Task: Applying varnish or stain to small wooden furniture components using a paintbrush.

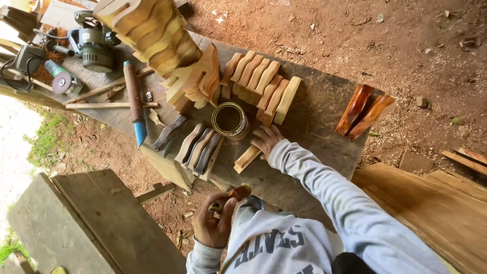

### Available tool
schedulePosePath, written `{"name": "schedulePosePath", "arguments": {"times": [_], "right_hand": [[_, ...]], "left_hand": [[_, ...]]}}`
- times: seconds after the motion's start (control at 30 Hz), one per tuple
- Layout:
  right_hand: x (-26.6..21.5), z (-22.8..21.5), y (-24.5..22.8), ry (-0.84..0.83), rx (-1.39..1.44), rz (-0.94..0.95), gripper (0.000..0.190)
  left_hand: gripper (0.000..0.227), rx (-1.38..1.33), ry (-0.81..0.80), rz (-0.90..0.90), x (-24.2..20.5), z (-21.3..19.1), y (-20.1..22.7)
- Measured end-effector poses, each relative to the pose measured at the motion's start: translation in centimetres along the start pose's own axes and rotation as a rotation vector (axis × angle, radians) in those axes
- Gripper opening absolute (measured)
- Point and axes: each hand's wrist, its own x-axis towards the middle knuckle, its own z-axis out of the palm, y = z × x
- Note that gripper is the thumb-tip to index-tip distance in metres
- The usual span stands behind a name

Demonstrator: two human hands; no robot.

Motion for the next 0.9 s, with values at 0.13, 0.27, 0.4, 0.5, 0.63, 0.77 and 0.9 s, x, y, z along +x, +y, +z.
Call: {"name": "schedulePosePath", "arguments": {"times": [0.13, 0.27, 0.4, 0.5, 0.63, 0.77, 0.9], "right_hand": [[-3.0, -5.1, -2.6, -0.117, 0.042, 0.065, 0.035], [-9.6, -7.4, -2.8, -0.053, 0.867, 0.476, 0.045], [-13.8, -10.9, -4.6, 0.282, 1.491, 0.366, 0.045], [-14.8, -13.3, -7.4, 0.516, 1.464, 0.634, 0.042], [-16.1, -13.6, -8.9, 0.623, 1.387, 0.682, 0.046], [-18.2, -9.6, -9.4, 0.749, 1.509, 0.553, 0.062], [-19.8, -9.0, -9.0, 0.79, 1.685, 0.281, 0.066]], "left_hand": [[0.013, -0.308, 0.06, 0.062, 0.3, -1.6, -1.9], [0.007, -0.457, 0.149, 0.003, 1.8, -3.2, -2.7], [0.007, -0.528, 0.07, -0.036, 4.5, -2.4, -3.5], [0.005, -0.61, 0.011, 0.01, 6.1, -1.4, -1.2], [0.01, -0.608, -0.097, 0.036, 7.8, -0.6, 1.6], [0.009, -0.608, -0.189, 0.081, 8.2, -0.3, 3.1], [0.011, -0.621, -0.222, 0.106, 8.0, -0.4, 3.4]]}}
